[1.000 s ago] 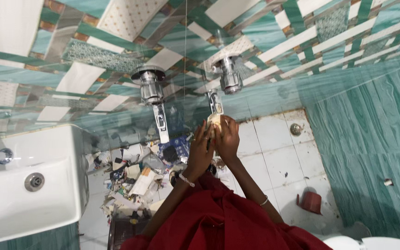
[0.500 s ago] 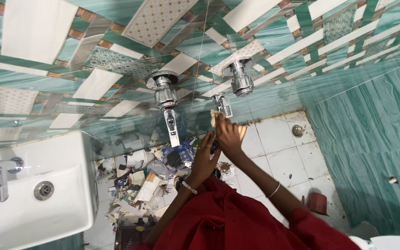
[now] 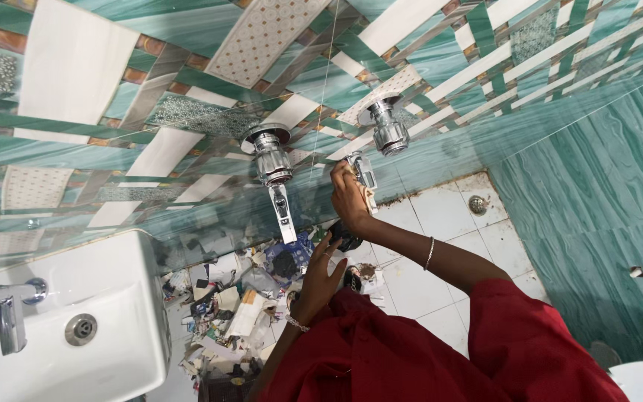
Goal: The person cleans bathroom faucets and a sink using a cloth, wiping the metal surfaces and the sink basin.
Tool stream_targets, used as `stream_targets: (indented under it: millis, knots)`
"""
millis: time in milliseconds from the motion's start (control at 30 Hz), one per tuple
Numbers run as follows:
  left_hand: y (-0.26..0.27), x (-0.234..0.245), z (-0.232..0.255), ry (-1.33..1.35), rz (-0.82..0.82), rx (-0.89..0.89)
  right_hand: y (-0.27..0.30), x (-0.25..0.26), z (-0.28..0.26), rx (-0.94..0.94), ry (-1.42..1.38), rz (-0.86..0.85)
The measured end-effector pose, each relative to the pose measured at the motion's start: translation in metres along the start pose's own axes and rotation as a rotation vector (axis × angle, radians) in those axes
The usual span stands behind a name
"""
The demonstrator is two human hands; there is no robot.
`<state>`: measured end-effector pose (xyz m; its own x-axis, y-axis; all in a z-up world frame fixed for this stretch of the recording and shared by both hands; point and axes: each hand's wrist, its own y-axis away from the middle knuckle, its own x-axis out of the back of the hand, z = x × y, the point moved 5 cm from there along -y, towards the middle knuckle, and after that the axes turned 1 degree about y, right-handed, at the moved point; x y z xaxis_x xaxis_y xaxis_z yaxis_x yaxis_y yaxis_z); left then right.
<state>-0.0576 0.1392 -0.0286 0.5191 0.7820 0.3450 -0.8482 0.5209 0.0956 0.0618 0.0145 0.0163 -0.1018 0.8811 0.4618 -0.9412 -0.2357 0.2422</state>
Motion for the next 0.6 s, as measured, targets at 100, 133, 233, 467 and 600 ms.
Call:
stream_targets:
  millis: [100,133,233,467,600]
  knots:
    - [0.006,-0.002,-0.003,0.017,-0.029,0.013,0.002,-0.003,-0.002,0.017,-0.009,-0.027]
    - [0.007,-0.001,-0.003,0.028,-0.031,0.014,0.002,-0.003,-0.002,0.035,0.003,-0.036]
    - [0.007,-0.003,-0.001,0.038,-0.066,0.022,0.021,0.000,0.001,0.029,-0.022,0.055]
    - [0.001,-0.008,-0.006,0.052,0.015,-0.008,0.076,-0.011,-0.017,0.078,-0.178,0.160]
    - [-0.003,-0.015,-0.001,0.024,0.040,-0.007,0.099,-0.038,-0.034,0.088,-0.374,0.311]
